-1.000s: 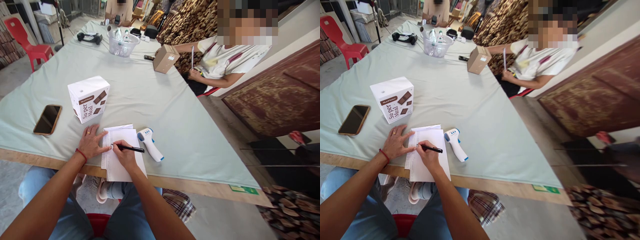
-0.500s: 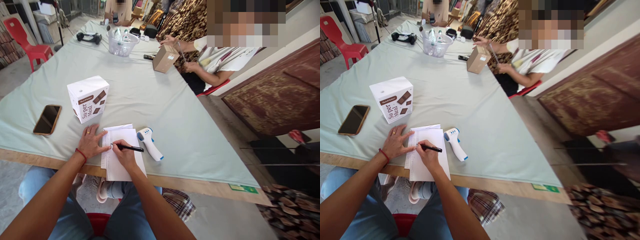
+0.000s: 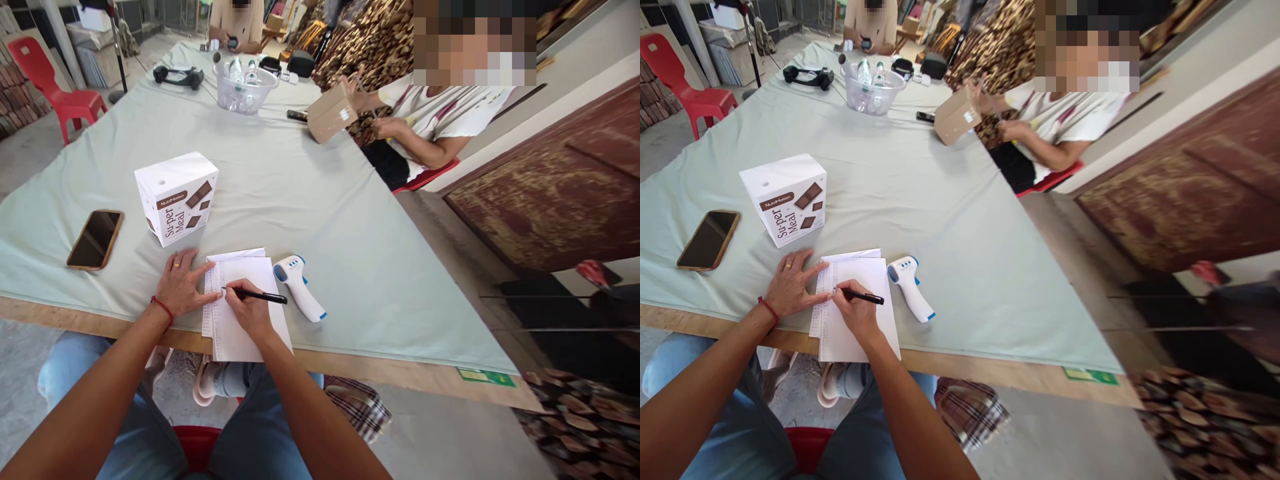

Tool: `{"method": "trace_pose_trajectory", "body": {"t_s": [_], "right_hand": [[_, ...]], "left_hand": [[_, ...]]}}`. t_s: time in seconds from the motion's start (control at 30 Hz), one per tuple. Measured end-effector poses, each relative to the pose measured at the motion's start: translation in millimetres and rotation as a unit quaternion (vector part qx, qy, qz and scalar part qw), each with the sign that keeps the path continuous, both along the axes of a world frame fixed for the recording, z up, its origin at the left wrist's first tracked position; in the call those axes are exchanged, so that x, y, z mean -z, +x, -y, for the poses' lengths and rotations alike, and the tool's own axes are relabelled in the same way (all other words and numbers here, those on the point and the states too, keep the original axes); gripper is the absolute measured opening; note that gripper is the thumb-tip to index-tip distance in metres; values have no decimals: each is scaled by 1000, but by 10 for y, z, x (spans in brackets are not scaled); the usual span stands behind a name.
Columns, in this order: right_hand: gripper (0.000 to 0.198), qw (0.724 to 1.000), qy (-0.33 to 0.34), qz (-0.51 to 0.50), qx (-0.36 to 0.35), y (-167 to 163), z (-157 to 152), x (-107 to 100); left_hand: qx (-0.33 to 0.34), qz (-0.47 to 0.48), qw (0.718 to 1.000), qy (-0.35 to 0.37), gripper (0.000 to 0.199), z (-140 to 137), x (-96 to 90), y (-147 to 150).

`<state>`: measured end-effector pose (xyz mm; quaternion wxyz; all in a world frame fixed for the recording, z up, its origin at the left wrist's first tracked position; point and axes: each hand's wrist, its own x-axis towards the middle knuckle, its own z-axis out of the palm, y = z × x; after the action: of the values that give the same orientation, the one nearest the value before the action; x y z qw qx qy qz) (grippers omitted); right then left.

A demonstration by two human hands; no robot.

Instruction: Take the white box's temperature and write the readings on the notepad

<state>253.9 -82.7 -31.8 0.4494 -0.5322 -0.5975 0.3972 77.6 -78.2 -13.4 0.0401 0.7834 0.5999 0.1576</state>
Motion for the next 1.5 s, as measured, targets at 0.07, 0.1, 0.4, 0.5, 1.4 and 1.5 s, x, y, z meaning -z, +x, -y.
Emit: {"method": "trace_pose_trajectory", "body": {"t_s": [0.07,0.1,0.4,0.5,1.4,1.5], "right_hand": [[14,1000,1,1,0,0,0,-7],[14,1000,1,3,0,-1,1,-11],[16,1000,-7,8,-7,2,12,-24],[16,1000,-9,8,-8,5,10,-20],[16,1000,-6,-1,4,1,-9,-19],[15,1000,-6,-2,9,-3,-11,-10]], "left_hand": [[0,1,1000,0,68,1,-2,-1],[1,1,1000,0,67,1,-2,-2],[0,-9,1000,4,68,0,14,-3],[2,-13,1000,6,68,-2,12,-6],[-1,-11,1000,1,68,0,5,-3],[0,-10,1000,0,68,-3,0,-4]]}}
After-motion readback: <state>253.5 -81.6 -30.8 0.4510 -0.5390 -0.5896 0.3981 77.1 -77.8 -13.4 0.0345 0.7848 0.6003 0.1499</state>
